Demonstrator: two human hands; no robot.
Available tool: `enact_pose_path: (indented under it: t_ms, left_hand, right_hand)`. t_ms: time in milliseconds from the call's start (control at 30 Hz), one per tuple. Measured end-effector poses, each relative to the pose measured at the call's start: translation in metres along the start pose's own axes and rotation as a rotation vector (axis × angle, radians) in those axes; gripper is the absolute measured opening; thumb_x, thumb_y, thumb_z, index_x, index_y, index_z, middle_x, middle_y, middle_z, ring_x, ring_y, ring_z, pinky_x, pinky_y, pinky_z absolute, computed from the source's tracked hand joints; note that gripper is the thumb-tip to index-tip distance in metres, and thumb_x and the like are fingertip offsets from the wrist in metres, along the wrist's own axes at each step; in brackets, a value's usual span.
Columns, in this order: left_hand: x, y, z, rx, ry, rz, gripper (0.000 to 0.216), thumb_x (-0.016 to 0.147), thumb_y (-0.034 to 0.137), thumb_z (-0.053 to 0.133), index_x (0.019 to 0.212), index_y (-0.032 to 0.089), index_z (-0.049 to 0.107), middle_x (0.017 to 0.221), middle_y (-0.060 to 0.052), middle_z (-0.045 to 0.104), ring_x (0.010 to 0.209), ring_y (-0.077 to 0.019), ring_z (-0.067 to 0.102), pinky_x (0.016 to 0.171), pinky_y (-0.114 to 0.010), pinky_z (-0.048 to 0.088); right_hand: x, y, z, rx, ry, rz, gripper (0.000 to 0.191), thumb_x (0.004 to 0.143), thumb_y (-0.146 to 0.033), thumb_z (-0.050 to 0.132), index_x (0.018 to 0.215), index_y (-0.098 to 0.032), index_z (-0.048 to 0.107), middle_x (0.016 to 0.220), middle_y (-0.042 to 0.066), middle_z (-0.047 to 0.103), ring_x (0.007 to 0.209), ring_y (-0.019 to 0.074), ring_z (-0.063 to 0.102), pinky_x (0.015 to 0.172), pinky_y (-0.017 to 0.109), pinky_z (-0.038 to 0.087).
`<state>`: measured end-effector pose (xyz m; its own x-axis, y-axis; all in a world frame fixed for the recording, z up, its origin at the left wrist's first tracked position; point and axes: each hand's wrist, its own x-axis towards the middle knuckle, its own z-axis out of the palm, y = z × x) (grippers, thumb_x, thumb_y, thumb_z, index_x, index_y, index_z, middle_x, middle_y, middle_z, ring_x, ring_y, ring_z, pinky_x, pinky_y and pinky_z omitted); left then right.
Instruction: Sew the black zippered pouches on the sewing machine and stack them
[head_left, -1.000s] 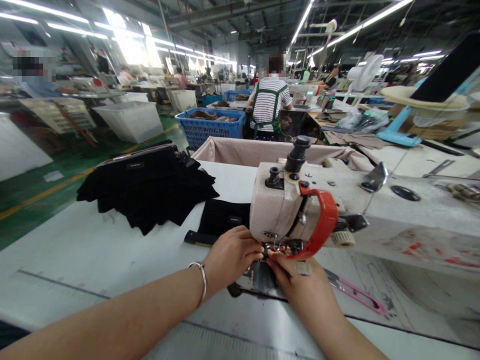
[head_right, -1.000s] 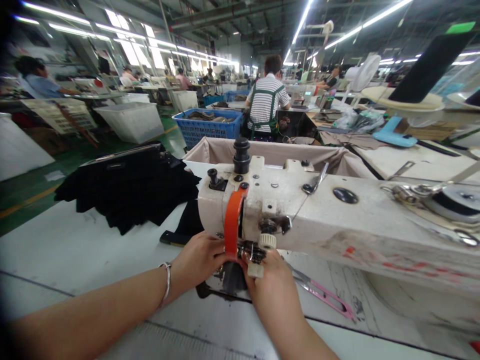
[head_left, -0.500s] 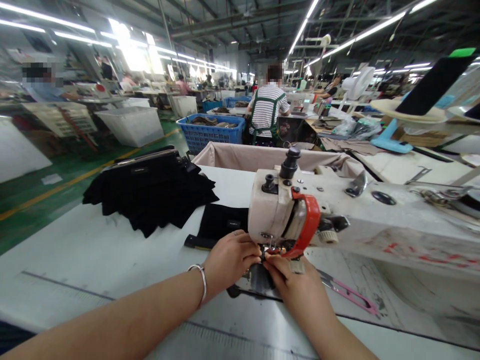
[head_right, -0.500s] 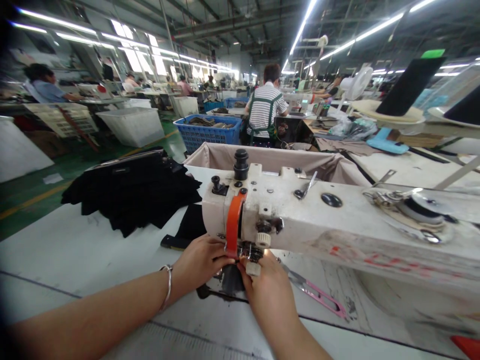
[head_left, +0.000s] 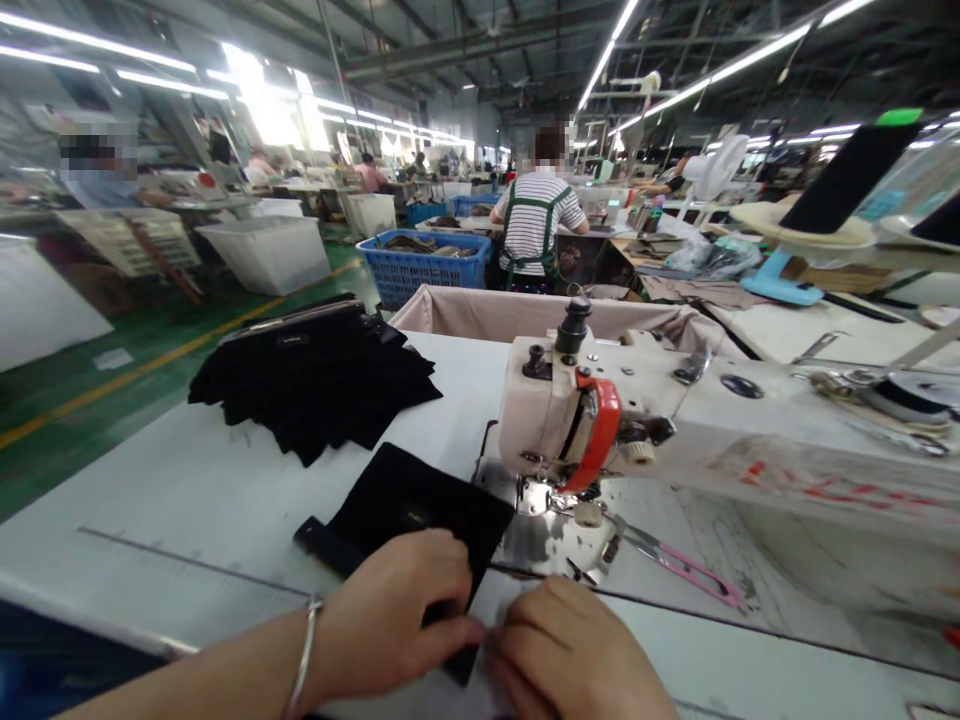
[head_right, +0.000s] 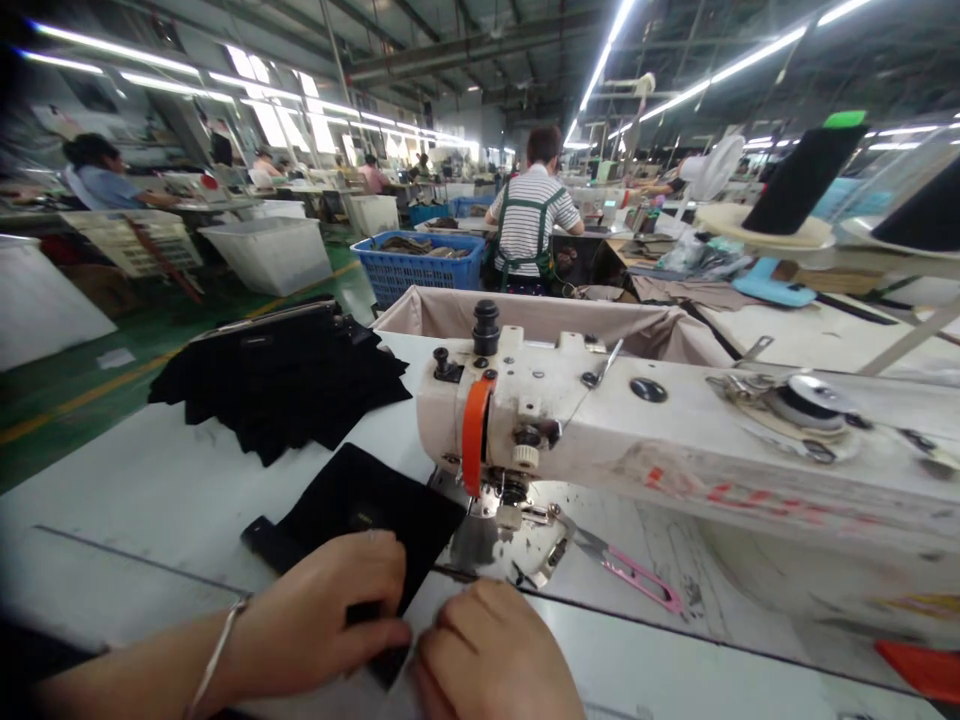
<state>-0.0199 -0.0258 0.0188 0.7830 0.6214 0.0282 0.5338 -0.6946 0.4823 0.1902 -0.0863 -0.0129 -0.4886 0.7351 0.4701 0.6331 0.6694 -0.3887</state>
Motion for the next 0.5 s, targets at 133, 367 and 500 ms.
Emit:
enact_pose_path:
  t_ms: [133,367,500]
  left_hand:
    - [-0.047,0.013,0.006,0.081,-0.026,-0.135,0.044,0.067,0.02,0.083,0.104,0.02,0.06,0.092,0.0,0.067,0.083,-0.0206,0.062,0.076,-0.031,0.049]
    - [-0.056,0.011,0.014,0.119,0.134,0.005,0.037,0.09,0.019,0.061,0.125,0.021,0.05,0.102,0.0,0.069,0.091,-0.0188,0.064,0.09,-0.032,0.05]
    - [-0.051,0.013,0.014,0.126,0.208,0.035,0.02,0.101,0.023,0.04,0.109,0.018,0.057,0.086,-0.001,0.067,0.077,-0.0187,0.062,0.079,-0.033,0.052]
  right_hand:
    - [-0.023,-0.01,0.007,0.037,0.07,0.051,0.019,0.09,-0.012,0.057,0.106,-0.019,0.066,0.089,0.005,0.067,0.078,0.016,0.06,0.069,0.026,0.051]
    - [-0.03,-0.002,0.005,-0.036,0.018,0.046,0.024,0.088,-0.01,0.059,0.111,-0.016,0.064,0.098,0.01,0.066,0.084,0.0183,0.063,0.075,0.028,0.056]
    - [-0.031,-0.003,0.004,-0.065,-0.008,0.032,0.026,0.087,-0.008,0.061,0.112,-0.014,0.065,0.099,0.011,0.066,0.085,0.0193,0.064,0.075,0.029,0.056]
